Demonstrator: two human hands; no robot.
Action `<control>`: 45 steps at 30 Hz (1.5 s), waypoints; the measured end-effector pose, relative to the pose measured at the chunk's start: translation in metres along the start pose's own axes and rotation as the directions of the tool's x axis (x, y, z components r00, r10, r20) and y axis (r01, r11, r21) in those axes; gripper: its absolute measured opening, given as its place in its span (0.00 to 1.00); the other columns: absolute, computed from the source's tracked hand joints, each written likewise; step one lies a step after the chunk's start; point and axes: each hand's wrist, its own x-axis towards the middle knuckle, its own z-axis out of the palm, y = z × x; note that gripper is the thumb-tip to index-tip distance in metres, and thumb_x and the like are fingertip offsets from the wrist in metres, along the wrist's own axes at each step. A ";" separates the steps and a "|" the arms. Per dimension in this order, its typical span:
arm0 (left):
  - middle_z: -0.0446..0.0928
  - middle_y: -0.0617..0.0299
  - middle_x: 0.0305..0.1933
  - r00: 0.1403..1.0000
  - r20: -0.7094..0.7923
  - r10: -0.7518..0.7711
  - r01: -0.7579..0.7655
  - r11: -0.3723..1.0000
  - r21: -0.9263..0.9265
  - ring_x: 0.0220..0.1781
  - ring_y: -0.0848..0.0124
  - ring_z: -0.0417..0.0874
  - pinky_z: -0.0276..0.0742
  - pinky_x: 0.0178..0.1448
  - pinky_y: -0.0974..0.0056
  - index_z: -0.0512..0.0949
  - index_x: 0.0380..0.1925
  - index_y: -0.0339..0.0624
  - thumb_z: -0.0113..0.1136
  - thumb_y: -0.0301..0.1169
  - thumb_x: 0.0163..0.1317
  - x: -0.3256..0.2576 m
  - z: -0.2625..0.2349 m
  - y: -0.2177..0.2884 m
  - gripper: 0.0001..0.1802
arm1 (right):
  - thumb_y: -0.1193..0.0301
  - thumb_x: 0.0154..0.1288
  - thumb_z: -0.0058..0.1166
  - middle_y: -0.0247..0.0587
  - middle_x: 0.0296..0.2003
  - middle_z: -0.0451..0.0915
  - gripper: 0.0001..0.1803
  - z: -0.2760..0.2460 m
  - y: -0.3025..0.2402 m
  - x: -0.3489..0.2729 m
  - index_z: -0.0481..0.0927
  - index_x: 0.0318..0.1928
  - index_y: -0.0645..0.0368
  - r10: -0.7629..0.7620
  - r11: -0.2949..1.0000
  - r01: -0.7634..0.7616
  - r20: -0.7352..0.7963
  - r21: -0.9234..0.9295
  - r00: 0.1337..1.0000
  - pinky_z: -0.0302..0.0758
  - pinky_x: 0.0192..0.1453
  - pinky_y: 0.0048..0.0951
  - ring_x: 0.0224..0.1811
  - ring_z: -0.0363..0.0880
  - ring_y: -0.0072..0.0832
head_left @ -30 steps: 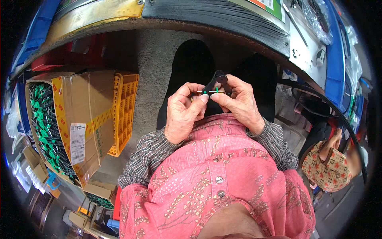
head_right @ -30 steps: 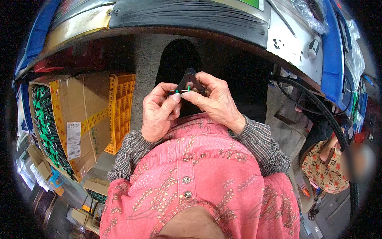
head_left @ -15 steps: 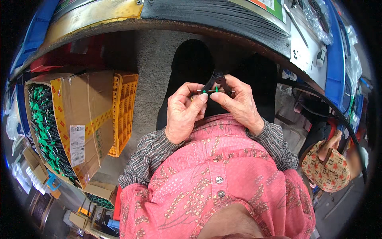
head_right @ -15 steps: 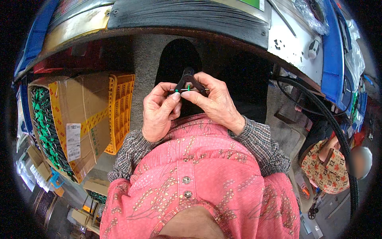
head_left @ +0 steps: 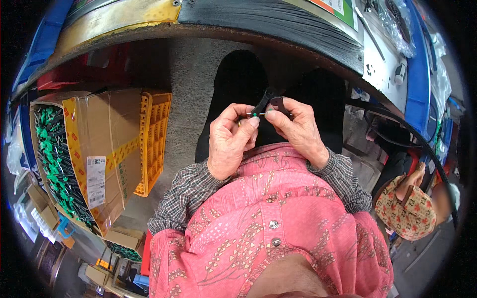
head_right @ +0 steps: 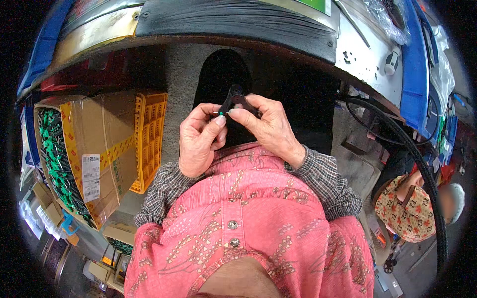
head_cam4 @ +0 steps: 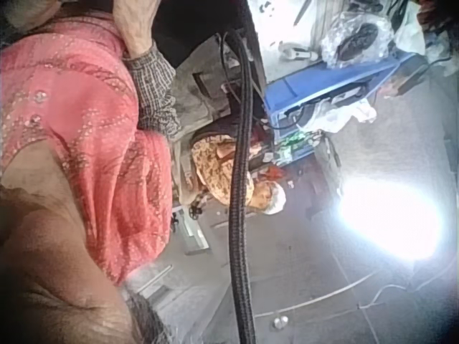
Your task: The person assembles small plastic components by inserting green pins into black circular plastic housings by hand.
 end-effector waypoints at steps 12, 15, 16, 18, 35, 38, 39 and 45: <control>0.71 0.68 0.23 1.000 -0.029 0.003 -0.003 1.000 0.008 0.19 0.84 0.65 0.59 0.21 0.78 0.71 0.42 0.36 0.56 0.26 0.65 0.001 0.002 0.003 0.09 | 0.70 0.58 0.62 0.27 0.31 0.75 0.13 0.002 -0.005 0.001 0.78 0.41 0.63 -0.113 0.994 0.113 -0.020 0.008 0.993 0.69 0.35 0.16 0.32 0.69 0.12; 0.71 0.66 0.28 1.000 -0.005 0.008 -0.008 1.000 0.002 0.21 0.83 0.67 0.60 0.20 0.78 0.71 0.43 0.36 0.55 0.25 0.65 0.000 0.000 0.002 0.09 | 0.71 0.59 0.62 0.27 0.31 0.74 0.12 0.004 -0.008 0.001 0.78 0.41 0.63 -0.024 0.986 0.022 0.007 0.164 1.000 0.68 0.35 0.16 0.33 0.68 0.11; 0.71 0.65 0.33 1.000 0.014 0.012 -0.012 1.000 -0.004 0.23 0.82 0.68 0.60 0.20 0.78 0.71 0.43 0.36 0.55 0.25 0.65 0.000 -0.001 0.001 0.09 | 0.71 0.59 0.62 0.27 0.31 0.74 0.12 0.003 -0.007 0.001 0.78 0.41 0.63 -0.027 0.986 0.026 0.007 0.164 1.000 0.68 0.35 0.16 0.33 0.68 0.11; 0.71 0.65 0.33 1.000 0.011 0.012 -0.012 1.000 -0.014 0.23 0.82 0.68 0.61 0.20 0.77 0.71 0.43 0.37 0.55 0.25 0.65 0.000 -0.001 0.002 0.09 | 0.72 0.59 0.61 0.27 0.29 0.74 0.13 0.002 -0.002 0.002 0.77 0.43 0.64 -0.055 0.982 0.050 0.018 0.180 0.998 0.67 0.30 0.15 0.29 0.68 0.11; 0.71 0.65 0.32 1.000 0.027 0.008 -0.008 1.000 -0.008 0.23 0.82 0.68 0.60 0.20 0.77 0.71 0.44 0.38 0.54 0.24 0.65 0.001 -0.005 -0.003 0.08 | 0.70 0.64 0.57 0.24 0.23 0.71 0.08 0.004 -0.002 0.003 0.77 0.39 0.62 0.028 0.988 -0.032 0.031 0.148 0.999 0.59 0.20 0.14 0.19 0.63 0.09; 0.71 0.65 0.32 0.999 0.037 0.007 -0.006 1.000 -0.017 0.23 0.82 0.68 0.59 0.20 0.77 0.71 0.44 0.37 0.54 0.25 0.65 0.001 -0.006 -0.004 0.08 | 0.68 0.64 0.57 0.24 0.22 0.71 0.09 0.005 -0.001 0.004 0.77 0.37 0.62 -0.039 0.994 0.037 0.018 0.100 0.999 0.60 0.21 0.15 0.21 0.64 0.10; 0.71 0.65 0.32 1.000 0.023 0.012 -0.012 1.000 -0.023 0.23 0.82 0.68 0.59 0.19 0.77 0.71 0.44 0.37 0.54 0.25 0.65 0.001 -0.005 -0.003 0.08 | 0.65 0.64 0.57 0.23 0.22 0.71 0.12 0.005 -0.001 0.004 0.78 0.34 0.62 -0.134 0.990 0.135 -0.009 0.039 0.991 0.63 0.24 0.16 0.24 0.65 0.10; 0.71 0.65 0.32 1.000 0.023 0.000 0.001 0.999 -0.032 0.23 0.82 0.68 0.60 0.19 0.77 0.71 0.44 0.37 0.54 0.25 0.65 0.001 -0.005 -0.003 0.08 | 0.66 0.62 0.59 0.25 0.25 0.73 0.12 0.003 -0.002 0.003 0.79 0.35 0.63 0.045 0.997 -0.045 0.005 0.062 0.999 0.66 0.30 0.18 0.29 0.67 0.11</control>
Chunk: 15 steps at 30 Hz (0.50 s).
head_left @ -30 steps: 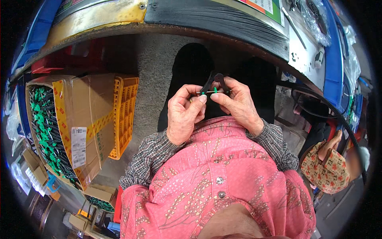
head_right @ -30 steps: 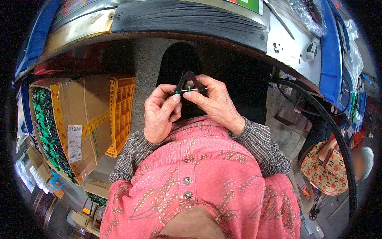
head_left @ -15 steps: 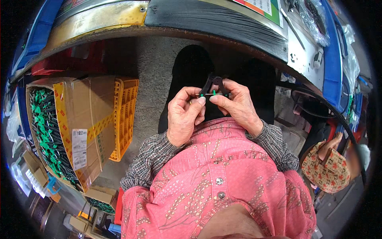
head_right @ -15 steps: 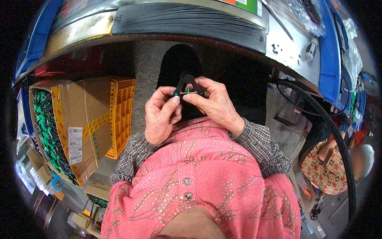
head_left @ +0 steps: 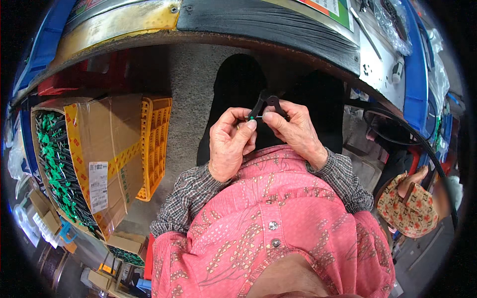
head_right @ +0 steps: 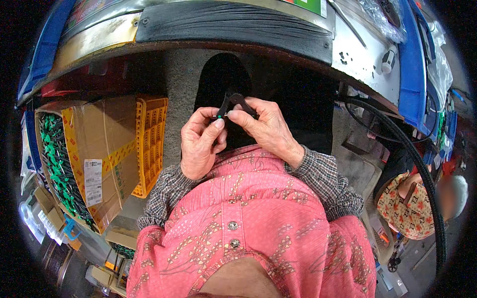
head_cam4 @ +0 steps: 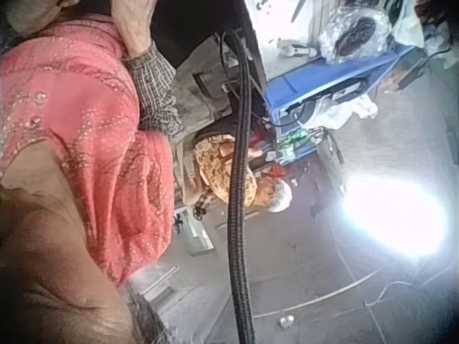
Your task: The person assembles small plastic components by inserting green pins into black circular plastic housings by hand.
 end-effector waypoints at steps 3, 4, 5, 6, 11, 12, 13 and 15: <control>0.71 0.65 0.33 1.000 0.007 -0.003 0.003 1.000 -0.003 0.23 0.82 0.68 0.61 0.20 0.77 0.71 0.44 0.37 0.53 0.25 0.65 0.000 -0.002 -0.002 0.08 | 0.66 0.62 0.59 0.25 0.25 0.73 0.11 -0.001 -0.002 0.000 0.79 0.35 0.63 0.093 0.993 -0.096 0.036 0.073 0.995 0.66 0.31 0.18 0.29 0.67 0.11; 0.71 0.65 0.33 1.000 0.005 -0.004 0.004 1.000 -0.001 0.23 0.82 0.68 0.61 0.20 0.77 0.71 0.44 0.37 0.53 0.24 0.65 0.001 -0.002 -0.002 0.08 | 0.66 0.62 0.59 0.25 0.25 0.73 0.11 0.000 -0.002 0.000 0.79 0.35 0.63 0.094 0.993 -0.096 0.036 0.073 0.995 0.66 0.31 0.18 0.29 0.67 0.11; 0.71 0.65 0.33 1.000 0.005 -0.004 0.004 1.000 -0.001 0.23 0.82 0.68 0.61 0.20 0.77 0.71 0.44 0.37 0.53 0.24 0.65 0.001 -0.003 -0.002 0.08 | 0.65 0.62 0.59 0.24 0.24 0.72 0.12 0.002 -0.003 0.001 0.79 0.35 0.63 -0.042 0.999 0.042 0.007 -0.022 0.999 0.65 0.29 0.17 0.27 0.66 0.11; 0.71 0.65 0.33 1.000 -0.003 -0.002 0.002 1.000 0.006 0.24 0.81 0.68 0.61 0.20 0.77 0.71 0.44 0.37 0.53 0.24 0.65 0.001 -0.003 -0.001 0.08 | 0.64 0.63 0.58 0.23 0.22 0.72 0.13 0.004 -0.003 0.002 0.79 0.34 0.63 -0.178 0.977 0.176 -0.008 -0.120 0.984 0.64 0.27 0.17 0.26 0.66 0.10; 0.71 0.65 0.33 1.000 0.004 0.012 -0.012 1.000 -0.012 0.24 0.81 0.69 0.62 0.20 0.77 0.71 0.44 0.38 0.53 0.24 0.65 0.000 -0.002 -0.002 0.08 | 0.62 0.64 0.58 0.23 0.20 0.71 0.14 0.002 0.001 0.002 0.79 0.33 0.62 -0.110 0.993 0.110 -0.009 -0.049 0.994 0.62 0.24 0.17 0.24 0.65 0.10; 0.71 0.65 0.33 1.000 0.006 0.009 -0.009 1.000 -0.005 0.24 0.81 0.69 0.62 0.20 0.77 0.71 0.44 0.38 0.53 0.25 0.65 0.001 -0.003 -0.002 0.08 | 0.62 0.63 0.58 0.23 0.20 0.71 0.14 0.003 0.001 0.002 0.79 0.33 0.62 -0.065 0.998 0.065 -0.018 -0.018 0.998 0.62 0.24 0.17 0.24 0.65 0.10; 0.71 0.64 0.33 1.000 0.009 0.005 -0.005 1.000 0.003 0.24 0.81 0.69 0.62 0.20 0.77 0.71 0.44 0.38 0.53 0.25 0.65 0.001 -0.003 -0.003 0.08 | 0.62 0.63 0.58 0.23 0.20 0.71 0.14 0.002 0.001 0.002 0.79 0.33 0.62 -0.065 0.998 0.065 -0.018 -0.017 0.998 0.62 0.24 0.17 0.24 0.65 0.10; 0.71 0.65 0.33 1.000 0.005 0.005 -0.005 1.000 0.004 0.24 0.82 0.69 0.62 0.20 0.77 0.71 0.44 0.38 0.53 0.25 0.65 0.001 -0.002 -0.002 0.08 | 0.68 0.64 0.57 0.24 0.20 0.69 0.09 0.000 0.002 0.003 0.78 0.37 0.62 -0.016 1.000 0.016 0.004 -0.012 1.000 0.56 0.19 0.14 0.17 0.61 0.09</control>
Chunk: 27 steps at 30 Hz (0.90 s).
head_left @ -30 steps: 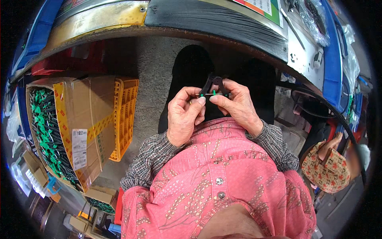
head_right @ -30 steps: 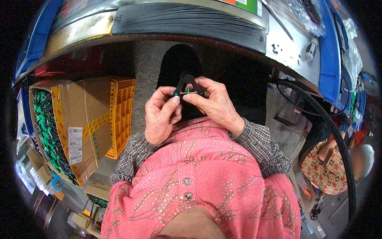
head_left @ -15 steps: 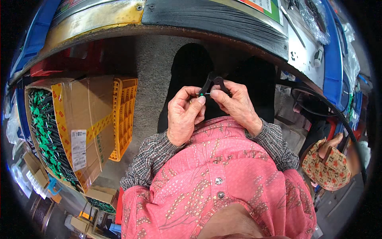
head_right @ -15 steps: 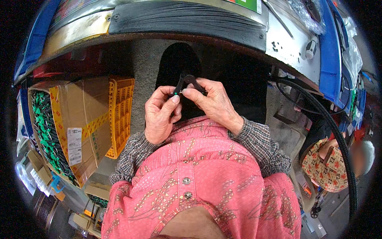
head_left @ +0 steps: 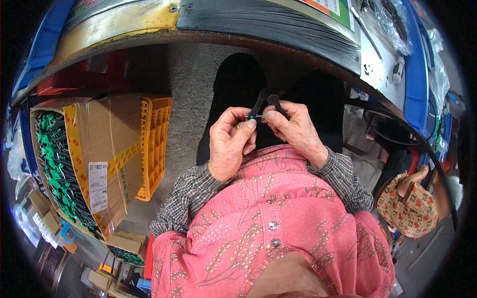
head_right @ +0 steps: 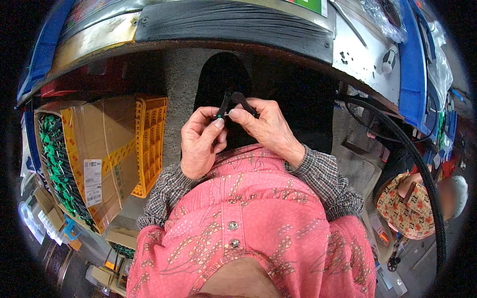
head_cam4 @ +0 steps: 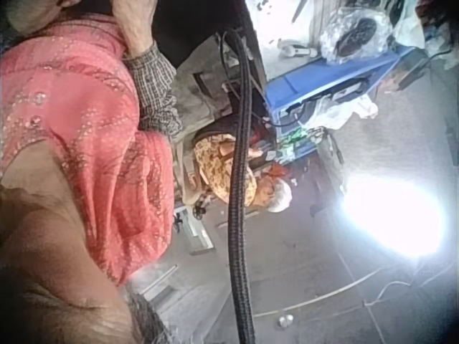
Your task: The person assembles small plastic components by inserting green pins into black circular plastic housings by hand.
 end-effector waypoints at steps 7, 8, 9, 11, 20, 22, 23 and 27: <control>0.71 0.65 0.32 1.000 -0.014 0.000 0.000 1.000 -0.009 0.23 0.82 0.69 0.62 0.20 0.77 0.71 0.43 0.37 0.53 0.24 0.65 0.001 0.001 -0.002 0.08 | 0.65 0.60 0.61 0.27 0.24 0.73 0.14 0.002 -0.002 0.000 0.78 0.32 0.65 -0.049 0.998 0.048 -0.021 -0.046 0.999 0.67 0.30 0.18 0.29 0.69 0.12; 0.71 0.65 0.32 1.000 -0.013 0.000 0.000 1.000 -0.008 0.23 0.82 0.69 0.62 0.20 0.77 0.71 0.43 0.37 0.53 0.24 0.65 0.001 0.000 -0.002 0.08 | 0.65 0.58 0.62 0.28 0.26 0.74 0.14 0.003 -0.001 0.001 0.78 0.33 0.65 -0.115 0.991 0.112 -0.043 -0.079 0.992 0.68 0.32 0.19 0.30 0.69 0.13; 0.71 0.65 0.32 1.000 -0.007 -0.001 0.001 1.000 -0.012 0.23 0.82 0.68 0.62 0.20 0.77 0.71 0.43 0.37 0.53 0.24 0.65 0.002 -0.001 -0.003 0.08 | 0.66 0.57 0.63 0.30 0.28 0.75 0.14 0.004 0.000 0.002 0.78 0.35 0.65 -0.181 0.978 0.173 -0.061 -0.112 0.982 0.70 0.34 0.19 0.32 0.70 0.13; 0.71 0.65 0.31 1.000 0.000 -0.001 0.001 1.000 -0.015 0.23 0.82 0.68 0.62 0.20 0.77 0.71 0.43 0.37 0.53 0.24 0.65 0.001 -0.001 -0.003 0.08 | 0.67 0.56 0.64 0.30 0.29 0.76 0.14 0.003 -0.002 0.002 0.77 0.35 0.65 -0.131 0.988 0.126 -0.054 -0.094 0.990 0.70 0.35 0.20 0.32 0.70 0.13; 0.71 0.65 0.31 1.000 0.005 0.013 -0.013 1.000 -0.021 0.23 0.82 0.68 0.62 0.20 0.76 0.70 0.44 0.36 0.53 0.25 0.66 0.000 -0.002 -0.005 0.08 | 0.68 0.56 0.63 0.30 0.29 0.76 0.12 0.000 -0.002 0.000 0.78 0.35 0.64 0.079 0.996 -0.079 -0.009 -0.042 0.997 0.70 0.34 0.19 0.31 0.70 0.13; 0.71 0.65 0.32 1.000 -0.015 -0.015 0.015 1.000 -0.008 0.23 0.82 0.68 0.62 0.20 0.76 0.71 0.44 0.36 0.53 0.24 0.66 0.000 -0.001 -0.004 0.08 | 0.67 0.57 0.62 0.30 0.29 0.76 0.12 0.003 0.000 0.000 0.78 0.36 0.64 0.016 0.996 -0.018 -0.027 -0.086 1.000 0.70 0.34 0.19 0.31 0.70 0.13; 0.71 0.65 0.32 1.000 -0.014 -0.015 0.015 1.000 -0.008 0.23 0.82 0.68 0.62 0.20 0.76 0.71 0.44 0.36 0.53 0.24 0.66 0.000 -0.001 -0.004 0.08 | 0.67 0.57 0.62 0.29 0.27 0.75 0.13 0.005 0.001 0.001 0.79 0.36 0.63 -0.075 0.994 0.071 -0.045 -0.089 0.996 0.69 0.33 0.19 0.30 0.70 0.13; 0.71 0.64 0.33 1.000 -0.007 0.001 -0.002 1.000 -0.013 0.23 0.82 0.68 0.62 0.20 0.76 0.71 0.44 0.37 0.53 0.24 0.65 0.000 -0.002 -0.003 0.08 | 0.66 0.59 0.61 0.28 0.27 0.75 0.13 0.004 -0.005 0.000 0.79 0.38 0.64 -0.087 0.995 0.086 -0.026 -0.041 0.996 0.69 0.33 0.18 0.30 0.70 0.13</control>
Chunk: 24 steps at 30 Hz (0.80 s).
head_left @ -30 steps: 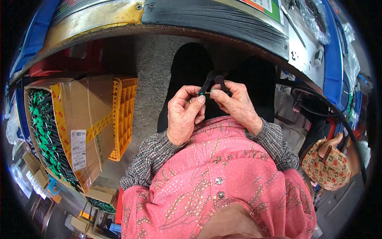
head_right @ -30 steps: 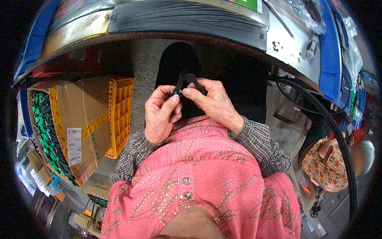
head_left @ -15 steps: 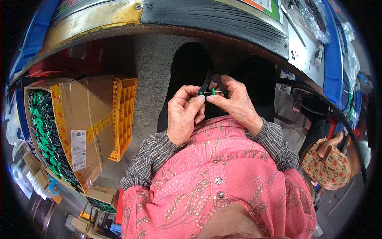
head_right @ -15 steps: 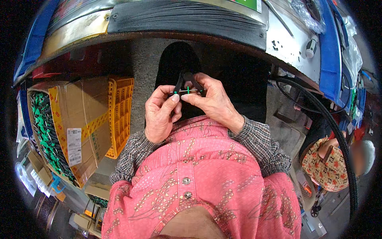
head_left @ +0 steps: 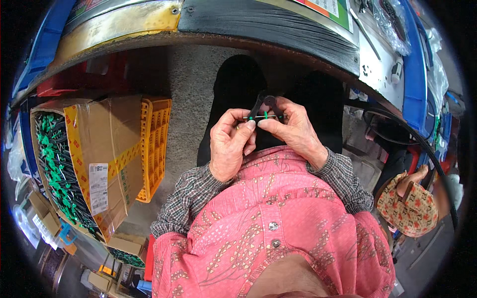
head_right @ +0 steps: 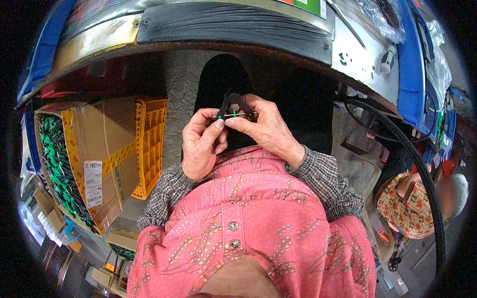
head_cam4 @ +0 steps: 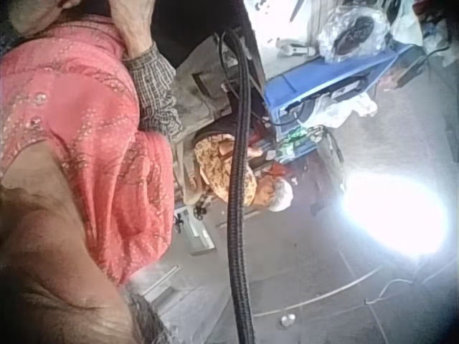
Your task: The person assembles small plastic components by inserting green pins into black circular plastic housings by hand.
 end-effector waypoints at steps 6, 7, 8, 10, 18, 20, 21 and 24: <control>0.71 0.65 0.32 1.000 -0.007 -0.006 0.006 1.000 -0.002 0.23 0.82 0.68 0.62 0.20 0.76 0.71 0.44 0.37 0.53 0.24 0.65 0.001 0.001 0.001 0.08 | 0.68 0.58 0.62 0.30 0.30 0.76 0.14 -0.006 -0.001 0.001 0.78 0.40 0.64 0.223 0.974 -0.226 0.087 0.030 0.971 0.70 0.34 0.19 0.32 0.70 0.14; 0.71 0.65 0.32 1.000 -0.013 -0.008 0.008 1.000 -0.004 0.23 0.82 0.68 0.62 0.20 0.76 0.71 0.44 0.37 0.53 0.24 0.65 0.001 0.002 0.001 0.08 | 0.68 0.58 0.62 0.30 0.30 0.76 0.14 -0.005 -0.001 0.001 0.78 0.40 0.64 0.223 0.974 -0.226 0.086 0.030 0.971 0.70 0.34 0.19 0.32 0.70 0.14; 0.71 0.65 0.32 1.000 -0.012 -0.007 0.007 1.000 -0.004 0.23 0.82 0.68 0.62 0.20 0.76 0.71 0.44 0.37 0.53 0.24 0.65 0.001 0.001 0.001 0.08 | 0.68 0.58 0.62 0.30 0.29 0.75 0.14 -0.002 0.000 0.001 0.78 0.40 0.64 0.099 0.995 -0.098 0.043 -0.024 0.994 0.70 0.34 0.20 0.31 0.70 0.14; 0.71 0.65 0.32 1.000 -0.002 -0.011 0.011 1.000 -0.013 0.23 0.82 0.68 0.62 0.20 0.76 0.71 0.44 0.37 0.53 0.24 0.65 0.001 -0.001 -0.001 0.08 | 0.68 0.58 0.62 0.29 0.28 0.75 0.14 0.000 0.002 0.001 0.78 0.39 0.64 -0.029 0.996 0.029 0.006 -0.084 1.000 0.70 0.33 0.20 0.30 0.70 0.13; 0.71 0.66 0.30 1.000 -0.019 0.002 -0.002 1.000 0.003 0.23 0.82 0.68 0.61 0.20 0.77 0.71 0.43 0.38 0.53 0.24 0.65 -0.001 0.002 0.003 0.08 | 0.67 0.58 0.62 0.29 0.26 0.75 0.12 0.000 -0.002 0.000 0.79 0.36 0.65 0.083 0.996 -0.084 0.041 0.014 0.996 0.69 0.33 0.19 0.30 0.69 0.13; 0.71 0.66 0.30 1.000 -0.023 0.008 -0.008 1.000 -0.003 0.23 0.82 0.68 0.61 0.20 0.77 0.71 0.43 0.38 0.53 0.24 0.65 -0.001 0.003 0.003 0.08 | 0.67 0.59 0.61 0.28 0.26 0.75 0.12 -0.001 -0.001 0.000 0.80 0.35 0.65 0.071 0.997 -0.071 0.046 -0.016 0.996 0.69 0.32 0.19 0.30 0.69 0.13; 0.71 0.66 0.30 1.000 -0.030 0.007 -0.006 1.000 0.006 0.23 0.82 0.68 0.61 0.20 0.77 0.71 0.43 0.38 0.53 0.24 0.65 -0.002 0.002 0.003 0.08 | 0.67 0.59 0.61 0.28 0.26 0.75 0.12 -0.002 0.000 0.000 0.80 0.35 0.65 0.061 0.997 -0.059 0.051 -0.047 0.997 0.69 0.32 0.19 0.30 0.69 0.12; 0.71 0.66 0.30 0.999 -0.033 0.003 -0.002 1.000 0.011 0.23 0.82 0.68 0.61 0.20 0.77 0.71 0.43 0.38 0.53 0.24 0.65 -0.002 0.002 0.003 0.07 | 0.68 0.59 0.61 0.28 0.26 0.75 0.11 0.001 -0.006 -0.001 0.80 0.34 0.65 0.033 0.999 -0.034 0.051 0.015 0.998 0.70 0.33 0.19 0.31 0.70 0.12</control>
